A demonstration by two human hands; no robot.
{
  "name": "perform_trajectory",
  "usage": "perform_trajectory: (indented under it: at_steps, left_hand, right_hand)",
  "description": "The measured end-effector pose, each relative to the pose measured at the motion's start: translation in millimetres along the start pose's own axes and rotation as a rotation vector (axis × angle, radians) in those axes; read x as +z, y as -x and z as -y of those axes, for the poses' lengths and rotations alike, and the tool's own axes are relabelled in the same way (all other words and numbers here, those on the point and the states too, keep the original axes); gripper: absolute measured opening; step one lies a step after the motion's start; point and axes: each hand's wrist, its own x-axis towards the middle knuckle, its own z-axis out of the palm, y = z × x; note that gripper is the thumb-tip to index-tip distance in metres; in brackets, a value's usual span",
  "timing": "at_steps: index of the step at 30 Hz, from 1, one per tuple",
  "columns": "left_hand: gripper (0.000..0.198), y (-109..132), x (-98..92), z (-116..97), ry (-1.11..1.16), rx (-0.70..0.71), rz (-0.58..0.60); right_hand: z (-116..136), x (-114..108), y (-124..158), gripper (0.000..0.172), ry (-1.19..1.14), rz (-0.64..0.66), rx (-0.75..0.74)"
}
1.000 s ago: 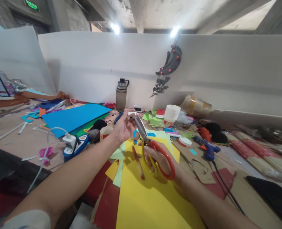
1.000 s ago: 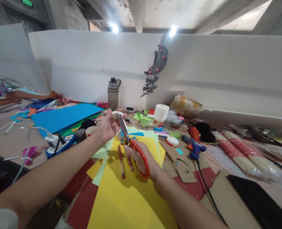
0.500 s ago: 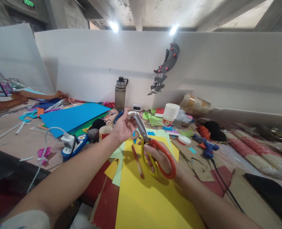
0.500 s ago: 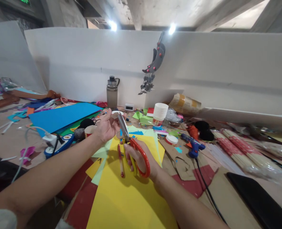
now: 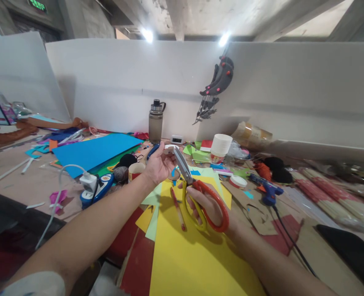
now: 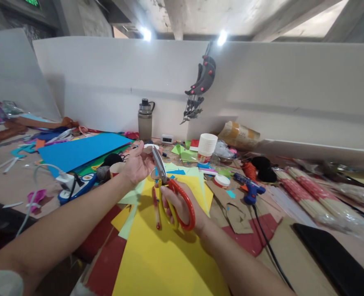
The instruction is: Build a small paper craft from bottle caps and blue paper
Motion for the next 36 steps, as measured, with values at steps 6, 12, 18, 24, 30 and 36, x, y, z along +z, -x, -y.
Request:
perform_trajectory:
  at_steps: [6,12,18,24,30,36]
  left_hand:
    - [0.045,-1,-2.0,-1,0.003,-0.007,0.025]
    - [0.045,-1,-2.3,-1,0.003,-0.029,0.015]
    - [0.046,-1,-3.1,-2,-0.008,-0.032,0.054]
    - [0.047,-3,-5.3,-2,-0.021,-0.014,0.048]
    - [0.040,-2,-2.8,-3,-0.071,0.057,0.012]
    - [0.032,-3,-2.9,-1,-0.106,0.173,0.008]
  right_hand:
    - [1,0,1,0.045,-0.009,-0.015,0.029]
    - [1,0,1,0.045,-0.011,-0.015,0.041]
    - [-1,-1,1,0.042,0.021,-0.018,0.031]
    - [1,-2,1,0.031,0.116,-0.022,0.021]
    - [6,6,2,0.029,0.102,-0.038,0.038]
    - [2,8,1,0.022,0.064,-0.062,0.052]
